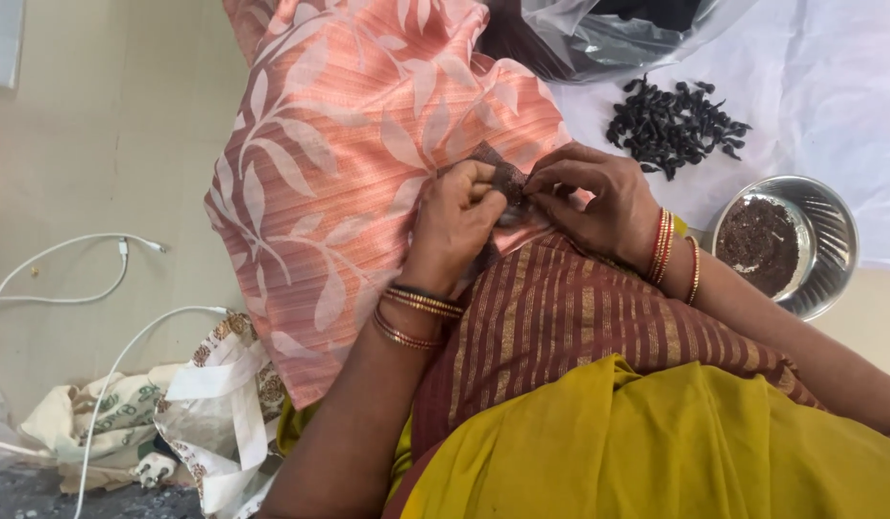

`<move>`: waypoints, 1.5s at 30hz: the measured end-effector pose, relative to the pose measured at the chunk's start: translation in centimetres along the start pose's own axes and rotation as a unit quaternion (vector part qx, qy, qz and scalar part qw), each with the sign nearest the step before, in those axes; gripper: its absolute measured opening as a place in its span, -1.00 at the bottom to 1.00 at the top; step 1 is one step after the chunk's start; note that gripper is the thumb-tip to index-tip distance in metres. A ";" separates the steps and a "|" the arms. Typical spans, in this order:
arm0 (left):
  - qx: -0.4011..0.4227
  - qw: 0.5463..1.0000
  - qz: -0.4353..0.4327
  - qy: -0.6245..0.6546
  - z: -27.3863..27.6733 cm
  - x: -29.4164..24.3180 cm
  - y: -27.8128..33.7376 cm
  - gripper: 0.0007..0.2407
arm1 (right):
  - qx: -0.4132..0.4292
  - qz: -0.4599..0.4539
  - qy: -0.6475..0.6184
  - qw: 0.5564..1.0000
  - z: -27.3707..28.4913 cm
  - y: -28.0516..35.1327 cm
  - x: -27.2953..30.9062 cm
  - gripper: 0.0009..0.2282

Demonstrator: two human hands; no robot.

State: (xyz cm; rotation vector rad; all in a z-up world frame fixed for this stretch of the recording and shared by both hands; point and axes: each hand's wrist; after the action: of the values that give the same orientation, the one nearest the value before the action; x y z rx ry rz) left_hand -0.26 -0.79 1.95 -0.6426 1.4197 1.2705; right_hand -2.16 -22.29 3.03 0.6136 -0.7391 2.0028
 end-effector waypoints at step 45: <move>-0.096 0.922 -0.312 -0.207 -0.2 -2.3 1.9 -0.94 | -0.057 -0.160 -0.332 0.928 -1.5 0.8 -0.4 -0.87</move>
State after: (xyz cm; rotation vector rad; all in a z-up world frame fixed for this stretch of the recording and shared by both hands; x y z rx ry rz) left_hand -1.35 -0.97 4.68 -0.8198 0.6611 0.9549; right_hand -2.91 -21.82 1.48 1.2822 -1.0607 1.4288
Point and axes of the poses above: each hand's wrist, its own y-axis away from the middle knuckle, its own z-axis out of the back of the hand, x = y × z, and after that the axes turned 1 degree about z, right-handed
